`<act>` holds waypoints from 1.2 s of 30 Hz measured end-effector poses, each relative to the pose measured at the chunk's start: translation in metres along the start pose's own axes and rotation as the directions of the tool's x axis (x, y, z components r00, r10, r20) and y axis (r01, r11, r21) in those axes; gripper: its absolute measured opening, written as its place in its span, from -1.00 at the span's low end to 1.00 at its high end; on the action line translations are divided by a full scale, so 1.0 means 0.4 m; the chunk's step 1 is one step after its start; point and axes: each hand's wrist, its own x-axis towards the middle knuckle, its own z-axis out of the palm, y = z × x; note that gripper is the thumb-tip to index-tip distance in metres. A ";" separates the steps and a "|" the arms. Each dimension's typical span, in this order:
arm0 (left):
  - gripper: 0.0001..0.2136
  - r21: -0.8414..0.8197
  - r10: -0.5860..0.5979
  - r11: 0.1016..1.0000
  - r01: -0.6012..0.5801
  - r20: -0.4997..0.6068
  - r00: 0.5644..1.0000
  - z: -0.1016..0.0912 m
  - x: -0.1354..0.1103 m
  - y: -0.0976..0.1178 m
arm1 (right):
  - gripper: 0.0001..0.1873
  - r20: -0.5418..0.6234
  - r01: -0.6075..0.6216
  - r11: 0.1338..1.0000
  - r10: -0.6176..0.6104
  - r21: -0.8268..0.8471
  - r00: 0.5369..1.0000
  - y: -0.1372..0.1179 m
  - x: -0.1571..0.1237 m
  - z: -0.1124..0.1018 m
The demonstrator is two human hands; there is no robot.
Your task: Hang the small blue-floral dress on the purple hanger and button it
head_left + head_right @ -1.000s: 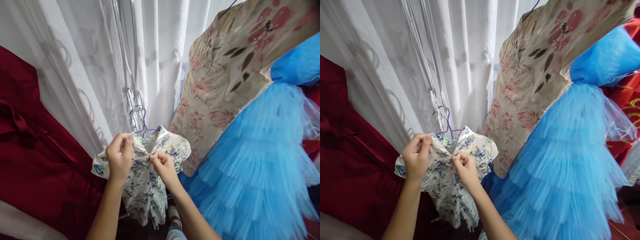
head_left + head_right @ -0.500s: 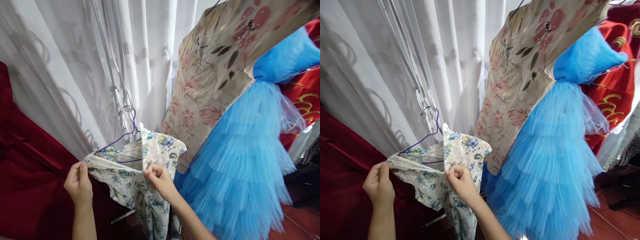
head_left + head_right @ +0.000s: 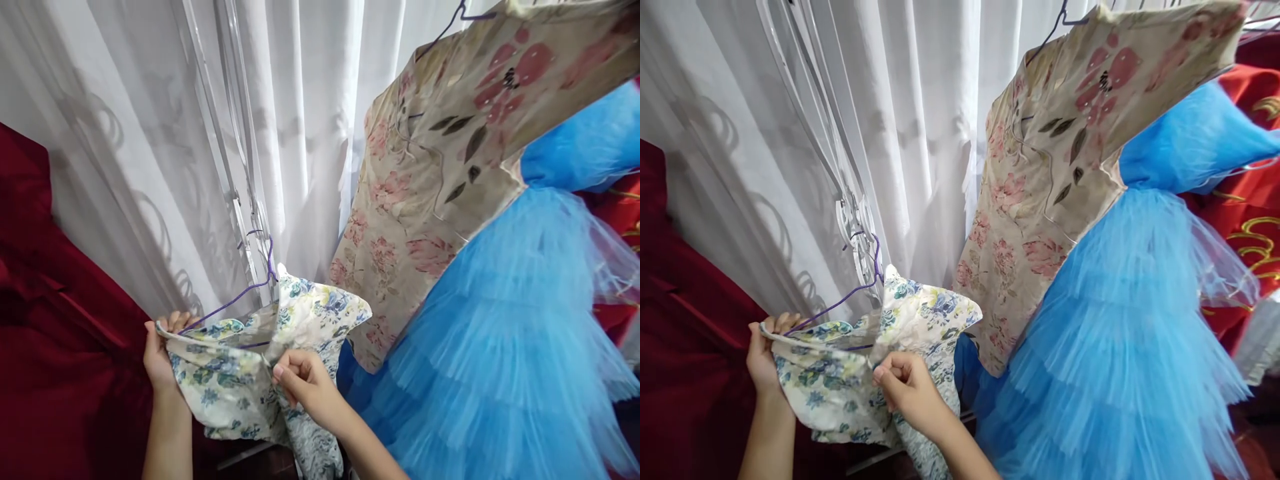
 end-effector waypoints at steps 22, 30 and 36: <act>-0.61 0.833 -0.692 0.540 0.121 0.358 0.627 -0.016 -0.439 -0.174 | -0.63 0.157 0.008 0.887 0.073 -0.461 0.985 0.034 -0.166 -0.087; -0.69 0.892 -0.655 0.256 -0.373 0.444 0.611 -0.182 -0.449 -0.181 | -0.63 0.096 -0.055 0.917 0.101 -0.395 0.990 -0.059 -0.285 -0.192; -0.81 0.810 -0.587 0.183 -0.557 0.545 0.599 -0.231 -0.408 -0.100 | -0.64 -0.002 0.097 0.852 -0.115 -0.515 0.993 -0.155 -0.244 -0.284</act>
